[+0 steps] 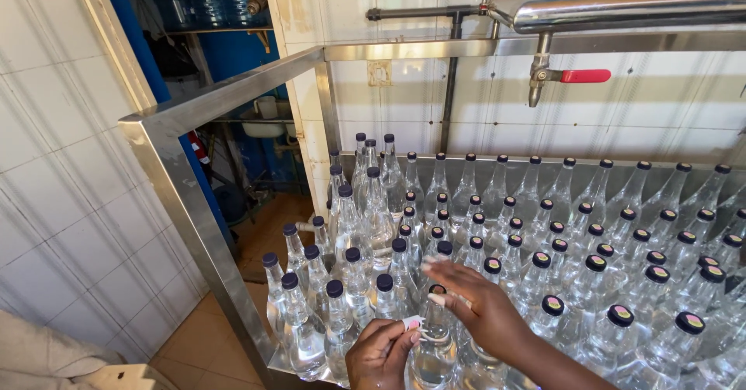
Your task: Applying small circular labels to the caps of filled water bottles on a storage rack
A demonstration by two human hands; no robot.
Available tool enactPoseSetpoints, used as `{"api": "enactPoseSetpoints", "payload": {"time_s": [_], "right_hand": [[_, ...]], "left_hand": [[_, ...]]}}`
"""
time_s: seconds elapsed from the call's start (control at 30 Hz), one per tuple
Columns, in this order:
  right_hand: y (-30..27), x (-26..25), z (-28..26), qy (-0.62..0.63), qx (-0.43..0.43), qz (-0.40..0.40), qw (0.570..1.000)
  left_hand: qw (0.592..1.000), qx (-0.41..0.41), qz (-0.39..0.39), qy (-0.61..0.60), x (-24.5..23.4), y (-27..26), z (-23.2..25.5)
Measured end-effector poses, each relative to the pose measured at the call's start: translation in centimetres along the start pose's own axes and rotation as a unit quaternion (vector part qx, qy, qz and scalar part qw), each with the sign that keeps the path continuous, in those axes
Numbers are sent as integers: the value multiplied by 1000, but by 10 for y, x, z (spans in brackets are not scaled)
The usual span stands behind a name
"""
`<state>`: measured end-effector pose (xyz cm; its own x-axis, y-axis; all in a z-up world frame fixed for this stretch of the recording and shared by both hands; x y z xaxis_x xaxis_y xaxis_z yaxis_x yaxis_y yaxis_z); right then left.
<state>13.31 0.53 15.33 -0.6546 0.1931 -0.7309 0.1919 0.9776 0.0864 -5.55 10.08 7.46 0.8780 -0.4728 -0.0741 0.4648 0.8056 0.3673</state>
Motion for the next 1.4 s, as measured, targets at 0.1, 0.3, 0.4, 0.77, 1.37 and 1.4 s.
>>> {"api": "enactPoseSetpoints", "payload": {"time_s": [0.1, 0.3, 0.4, 0.77, 1.37, 1.4], "right_hand": [[-16, -9, -56, 99, -147, 44, 983], [-12, 20, -53, 251, -239, 21, 938], [-30, 14, -74, 122, -341, 111, 925], [-21, 12, -67, 189, -263, 126, 938], [114, -53, 126, 292, 220, 90, 926], [119, -53, 136, 293, 224, 97, 925]], "left_hand": [[994, 94, 3, 51, 2, -1, 34], [972, 224, 30, 65, -6, -24, 91], [973, 216, 45, 62, -7, -24, 84], [981, 182, 43, 51, -15, -24, 80], [995, -62, 40, 74, -20, -16, -1], [991, -87, 56, 84, -26, -18, -4]]}}
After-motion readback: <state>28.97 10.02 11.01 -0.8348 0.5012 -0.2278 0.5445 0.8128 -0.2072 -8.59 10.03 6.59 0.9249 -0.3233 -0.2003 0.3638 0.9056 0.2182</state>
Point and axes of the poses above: each hand's wrist, its own y-axis towards the middle knuckle, its own x-axis out of the palm, z = x × y, the point moved 10 cm from there along y, towards the middle knuckle, and after that the axes turned 11 degrees about -z, right-handed, at the moved point
